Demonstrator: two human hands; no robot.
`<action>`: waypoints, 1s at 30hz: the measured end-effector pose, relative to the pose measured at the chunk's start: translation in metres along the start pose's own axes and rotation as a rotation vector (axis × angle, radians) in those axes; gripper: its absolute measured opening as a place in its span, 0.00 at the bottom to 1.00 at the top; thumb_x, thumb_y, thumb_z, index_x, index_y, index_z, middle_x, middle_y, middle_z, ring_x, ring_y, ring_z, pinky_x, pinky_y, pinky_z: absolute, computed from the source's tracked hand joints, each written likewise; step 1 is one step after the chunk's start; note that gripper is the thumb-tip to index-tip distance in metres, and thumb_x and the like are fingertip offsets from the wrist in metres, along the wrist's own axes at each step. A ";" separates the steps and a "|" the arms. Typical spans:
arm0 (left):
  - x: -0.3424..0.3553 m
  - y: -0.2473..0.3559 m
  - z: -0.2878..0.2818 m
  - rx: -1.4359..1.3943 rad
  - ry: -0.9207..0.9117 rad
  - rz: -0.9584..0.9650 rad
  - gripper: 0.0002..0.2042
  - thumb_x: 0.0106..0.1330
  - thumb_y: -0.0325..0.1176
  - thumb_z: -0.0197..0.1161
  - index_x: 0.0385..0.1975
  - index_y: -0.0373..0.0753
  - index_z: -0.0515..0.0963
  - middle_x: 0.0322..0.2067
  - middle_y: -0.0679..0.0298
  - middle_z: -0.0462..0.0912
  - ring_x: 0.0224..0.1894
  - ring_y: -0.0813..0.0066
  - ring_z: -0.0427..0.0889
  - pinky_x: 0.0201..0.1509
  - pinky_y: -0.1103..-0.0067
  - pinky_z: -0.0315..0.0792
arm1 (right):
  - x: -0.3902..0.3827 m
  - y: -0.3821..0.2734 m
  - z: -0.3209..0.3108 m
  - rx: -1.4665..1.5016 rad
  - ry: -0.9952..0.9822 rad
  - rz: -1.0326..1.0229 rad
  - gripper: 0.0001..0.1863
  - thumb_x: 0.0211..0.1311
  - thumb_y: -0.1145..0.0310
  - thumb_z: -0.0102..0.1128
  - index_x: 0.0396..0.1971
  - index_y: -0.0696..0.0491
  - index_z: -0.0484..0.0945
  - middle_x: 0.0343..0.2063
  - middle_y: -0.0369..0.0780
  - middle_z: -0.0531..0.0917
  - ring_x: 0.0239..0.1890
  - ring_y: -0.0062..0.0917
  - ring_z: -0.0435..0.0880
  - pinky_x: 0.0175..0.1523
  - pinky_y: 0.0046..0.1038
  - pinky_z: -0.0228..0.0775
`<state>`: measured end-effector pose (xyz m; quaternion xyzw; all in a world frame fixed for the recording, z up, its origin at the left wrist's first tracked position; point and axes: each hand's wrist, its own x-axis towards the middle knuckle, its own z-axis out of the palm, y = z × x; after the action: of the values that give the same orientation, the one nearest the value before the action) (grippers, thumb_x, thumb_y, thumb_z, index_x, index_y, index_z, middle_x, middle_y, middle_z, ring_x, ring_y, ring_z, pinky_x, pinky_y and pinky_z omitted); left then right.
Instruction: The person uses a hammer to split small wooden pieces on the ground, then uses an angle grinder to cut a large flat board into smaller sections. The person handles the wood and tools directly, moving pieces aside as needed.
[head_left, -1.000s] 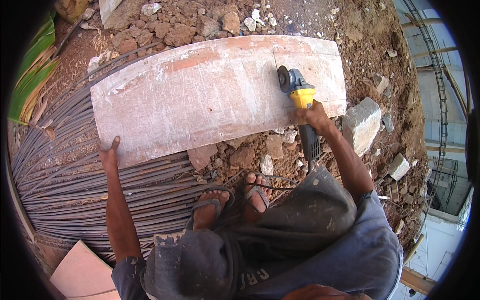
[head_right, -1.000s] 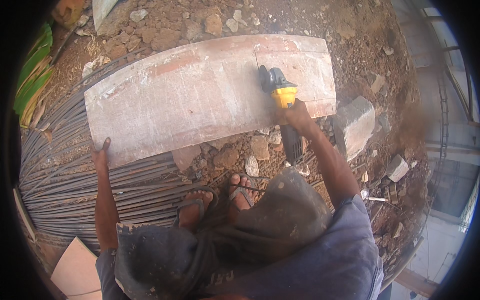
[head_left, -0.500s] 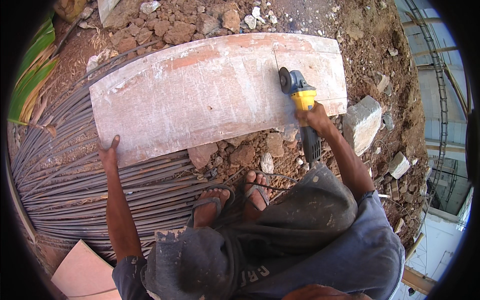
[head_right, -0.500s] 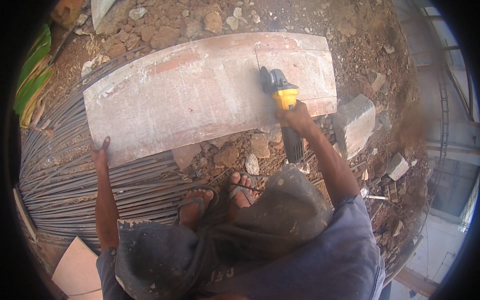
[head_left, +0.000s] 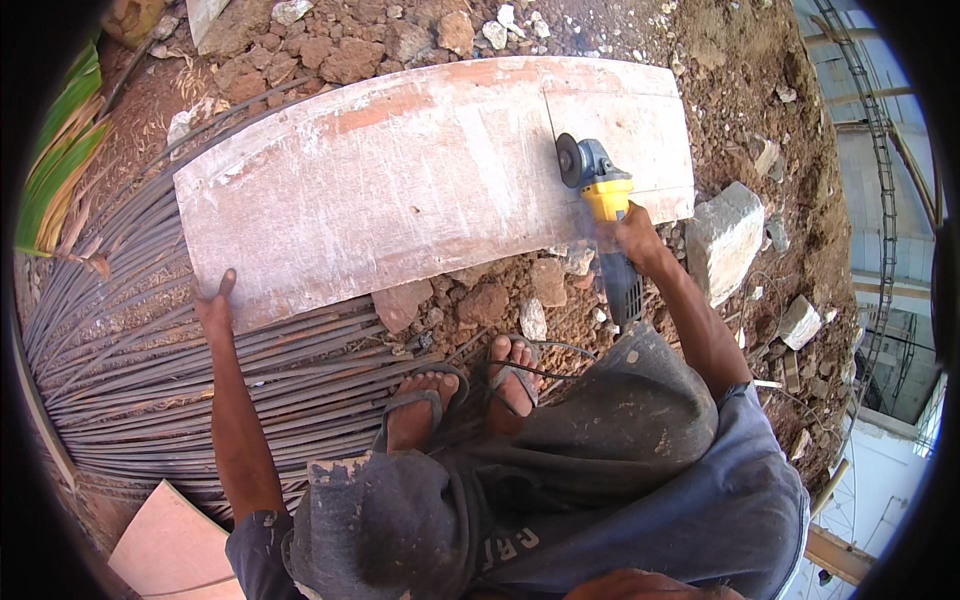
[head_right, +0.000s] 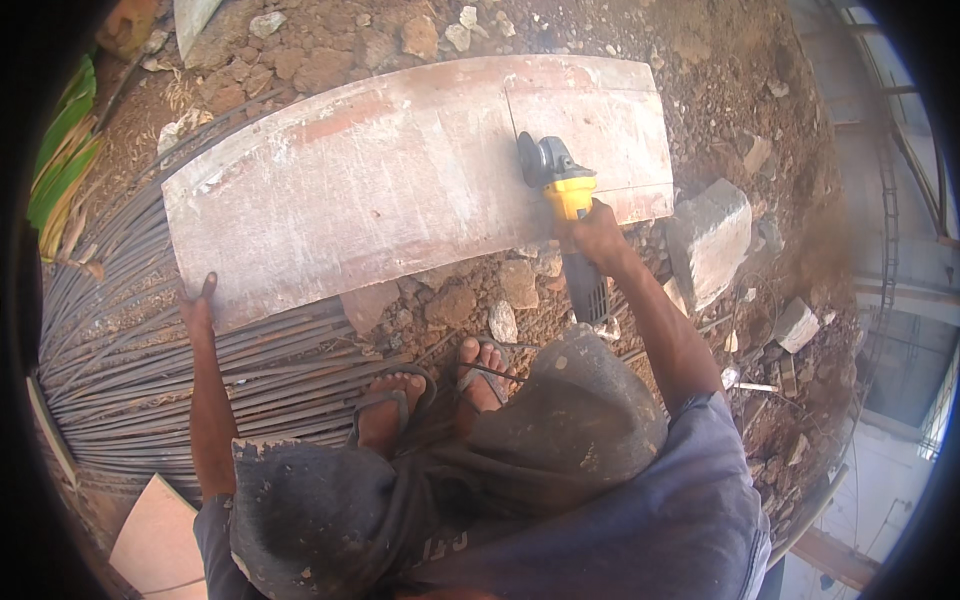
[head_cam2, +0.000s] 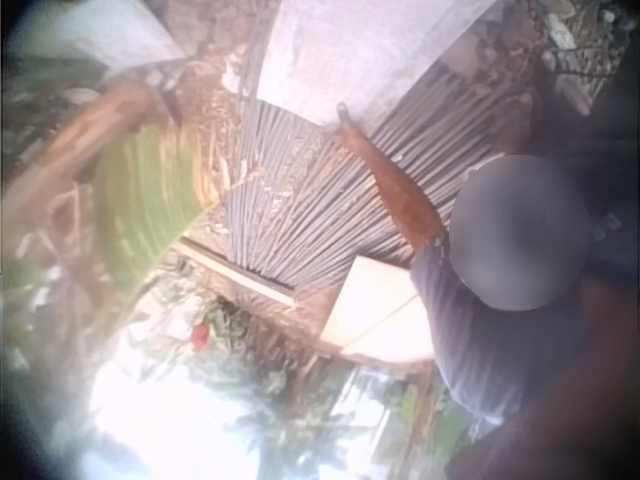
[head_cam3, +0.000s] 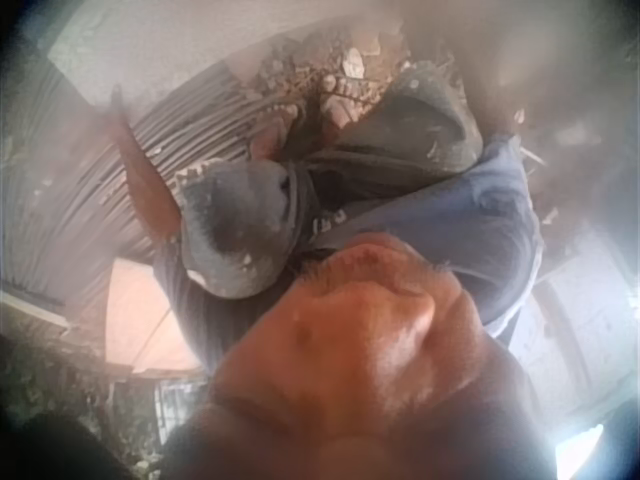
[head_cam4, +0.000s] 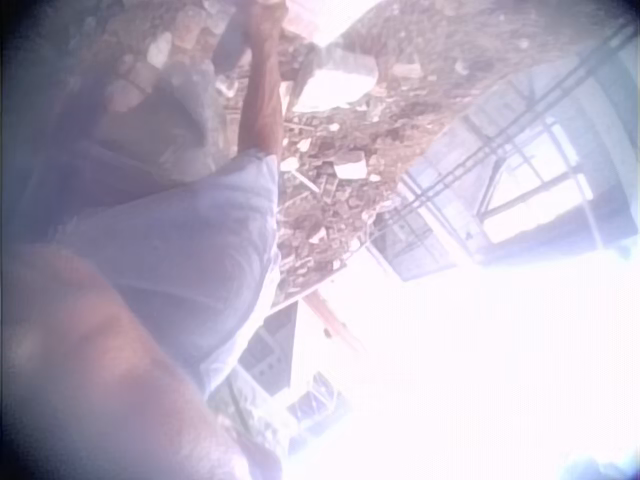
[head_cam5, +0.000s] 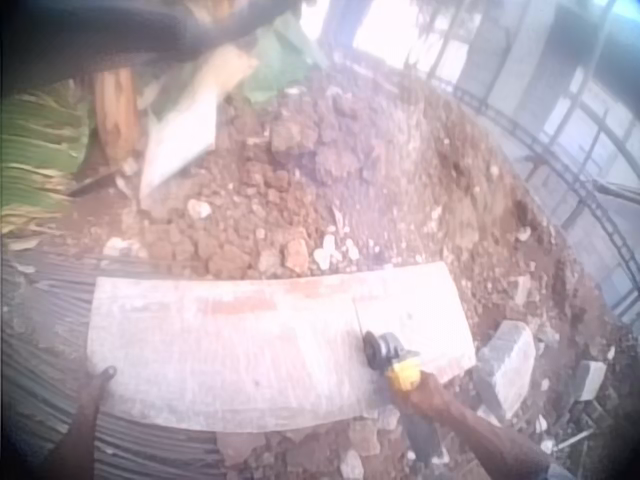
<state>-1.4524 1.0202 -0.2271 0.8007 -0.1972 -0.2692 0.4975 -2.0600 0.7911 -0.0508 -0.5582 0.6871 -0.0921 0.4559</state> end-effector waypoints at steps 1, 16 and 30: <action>-0.001 0.001 0.001 0.001 0.012 0.001 0.42 0.53 0.38 0.78 0.64 0.24 0.62 0.56 0.44 0.75 0.58 0.56 0.74 0.64 0.70 0.66 | -0.001 0.000 0.001 -0.018 0.004 0.012 0.22 0.55 0.64 0.69 0.47 0.61 0.79 0.35 0.42 0.85 0.36 0.25 0.82 0.41 0.30 0.75; -0.002 0.006 -0.003 0.150 0.048 -0.024 0.48 0.51 0.41 0.79 0.66 0.22 0.58 0.59 0.39 0.71 0.62 0.50 0.70 0.68 0.68 0.63 | -0.015 -0.007 0.000 -0.057 -0.006 0.008 0.20 0.55 0.63 0.69 0.43 0.61 0.80 0.33 0.41 0.85 0.35 0.22 0.82 0.40 0.27 0.75; 0.001 0.002 -0.003 0.029 0.002 -0.005 0.45 0.51 0.39 0.79 0.65 0.23 0.61 0.57 0.43 0.74 0.59 0.55 0.74 0.65 0.70 0.65 | -0.011 0.013 0.001 -0.071 -0.044 0.012 0.21 0.56 0.68 0.68 0.48 0.63 0.78 0.37 0.47 0.85 0.38 0.29 0.85 0.43 0.31 0.79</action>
<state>-1.4503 1.0207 -0.2243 0.8087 -0.1984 -0.2667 0.4854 -2.0693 0.8053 -0.0539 -0.5716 0.6831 -0.0525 0.4516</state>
